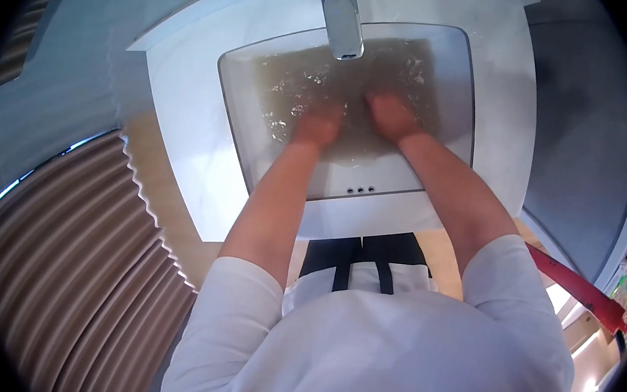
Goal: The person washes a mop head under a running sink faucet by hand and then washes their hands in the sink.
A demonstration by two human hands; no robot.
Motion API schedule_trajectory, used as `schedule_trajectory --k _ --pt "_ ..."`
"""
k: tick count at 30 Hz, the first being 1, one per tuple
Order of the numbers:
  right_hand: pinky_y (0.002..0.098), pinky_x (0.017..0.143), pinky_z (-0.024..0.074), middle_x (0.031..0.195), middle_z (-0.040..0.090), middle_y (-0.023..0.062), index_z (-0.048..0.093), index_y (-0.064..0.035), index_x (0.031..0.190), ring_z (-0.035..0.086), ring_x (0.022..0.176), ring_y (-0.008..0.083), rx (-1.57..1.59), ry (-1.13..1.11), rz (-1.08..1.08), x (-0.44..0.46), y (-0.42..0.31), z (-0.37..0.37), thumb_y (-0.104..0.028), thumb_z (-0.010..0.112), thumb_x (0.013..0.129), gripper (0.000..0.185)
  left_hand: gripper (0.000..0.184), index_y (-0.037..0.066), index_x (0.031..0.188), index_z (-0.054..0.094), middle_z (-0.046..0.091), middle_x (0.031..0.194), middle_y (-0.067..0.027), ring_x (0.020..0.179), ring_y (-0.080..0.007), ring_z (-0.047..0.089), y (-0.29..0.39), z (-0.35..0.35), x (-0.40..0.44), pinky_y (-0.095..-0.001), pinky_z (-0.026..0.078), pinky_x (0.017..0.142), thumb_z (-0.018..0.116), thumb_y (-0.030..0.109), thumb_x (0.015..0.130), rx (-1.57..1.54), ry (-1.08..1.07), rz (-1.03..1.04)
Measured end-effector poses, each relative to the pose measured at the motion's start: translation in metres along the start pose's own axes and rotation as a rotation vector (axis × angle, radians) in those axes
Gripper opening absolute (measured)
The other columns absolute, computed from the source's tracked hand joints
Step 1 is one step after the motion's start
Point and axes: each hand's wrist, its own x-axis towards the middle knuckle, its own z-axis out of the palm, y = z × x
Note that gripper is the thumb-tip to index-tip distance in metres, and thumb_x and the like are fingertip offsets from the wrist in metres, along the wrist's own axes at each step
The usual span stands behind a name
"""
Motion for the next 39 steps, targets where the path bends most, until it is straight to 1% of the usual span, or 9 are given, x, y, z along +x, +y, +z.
schedule_trajectory --k 6,9,12,17,24,30,32,37,39 --pt "0.0517 0.101 0.0477 0.126 0.063 0.0206 0.064 -0.0071 0.121 0.060 0.117 0.0400 -0.184 -0.071 0.080 0.032 0.001 0.005 -0.009 0.051 0.093 0.031 0.042 0.009 0.137 0.059 0.051 0.145 -0.0216 0.135 -0.0388 0.049 0.013 0.000 0.013 -0.0492 0.038 0.115 0.045 0.022 0.099 -0.084 -0.122 -0.221" --pt "0.0525 0.102 0.0471 0.135 0.058 0.0194 0.061 -0.0085 0.125 0.055 0.125 0.0419 -0.208 0.317 0.034 0.031 -0.001 0.016 -0.008 0.051 0.093 0.033 0.043 0.009 0.138 0.058 0.050 0.147 -0.0215 0.136 -0.0395 0.048 0.006 0.006 0.020 -0.0514 0.034 0.117 0.042 0.022 0.100 -0.198 0.050 -0.132" --pt "0.0500 0.108 0.0443 0.137 0.057 0.0149 0.065 -0.0110 0.120 0.055 0.127 0.0372 -0.133 0.246 0.112 0.034 -0.006 0.006 -0.012 0.061 0.087 0.034 0.044 0.008 0.139 0.058 0.048 0.149 -0.0207 0.136 -0.0383 0.048 -0.016 0.031 0.020 -0.0506 0.034 0.118 0.042 0.020 0.100 -0.159 0.298 -0.058" --pt "0.0476 0.105 0.0489 0.125 0.065 0.0169 0.069 -0.0118 0.118 0.060 0.123 0.0367 -0.110 -0.157 0.333 0.056 -0.015 -0.021 -0.012 0.067 0.084 0.034 0.040 0.008 0.133 0.061 0.052 0.145 -0.0174 0.134 -0.0367 0.050 -0.007 0.000 0.019 -0.0493 0.039 0.115 0.046 0.019 0.097 0.147 -0.099 -0.067" --pt "0.0470 0.090 0.0585 0.112 0.073 0.0166 0.075 -0.0102 0.107 0.070 0.107 0.0353 -0.063 -0.221 0.515 0.082 -0.020 -0.028 -0.014 0.065 0.087 0.022 0.036 0.002 0.124 0.066 0.057 0.138 -0.0209 0.131 -0.0346 0.053 -0.008 0.003 0.017 -0.0497 0.044 0.109 0.048 0.014 0.095 0.089 0.078 -0.035" --pt "0.0483 0.093 0.0573 0.115 0.072 0.0196 0.075 -0.0078 0.105 0.068 0.112 0.0372 0.021 -0.085 0.631 0.085 -0.024 -0.023 -0.013 0.063 0.089 0.020 0.035 0.006 0.126 0.066 0.060 0.134 -0.0193 0.123 -0.0365 0.058 0.003 -0.016 0.018 -0.0494 0.049 0.102 0.052 0.014 0.094 0.131 -0.223 -0.153" --pt "0.0496 0.094 0.0569 0.115 0.071 0.0208 0.075 -0.0073 0.103 0.068 0.112 0.0383 -0.005 -0.105 0.567 0.086 -0.024 -0.023 -0.012 0.063 0.090 0.019 0.029 0.008 0.110 0.073 0.067 0.123 -0.0170 0.119 -0.0332 0.062 0.012 -0.034 0.014 -0.0477 0.050 0.101 0.054 0.019 0.093 0.139 -0.159 -0.131" --pt "0.0484 0.095 0.0559 0.113 0.071 0.0217 0.075 -0.0067 0.105 0.067 0.111 0.0393 0.049 -0.161 0.525 0.085 -0.019 -0.028 -0.010 0.063 0.089 0.021 0.027 0.011 0.109 0.074 0.072 0.112 -0.0163 0.106 -0.0345 0.068 -0.027 0.035 0.004 -0.0488 0.053 0.096 0.056 0.023 0.092 0.007 0.072 0.084" --pt "0.0477 0.095 0.0562 0.114 0.071 0.0227 0.075 -0.0083 0.107 0.067 0.111 0.0393 0.000 -0.126 0.571 0.085 -0.020 -0.024 -0.009 0.063 0.088 0.023 0.029 0.012 0.112 0.073 0.072 0.111 -0.0164 0.103 -0.0351 0.069 0.004 -0.019 0.005 -0.0496 0.054 0.094 0.057 0.023 0.091 0.051 0.061 0.043"
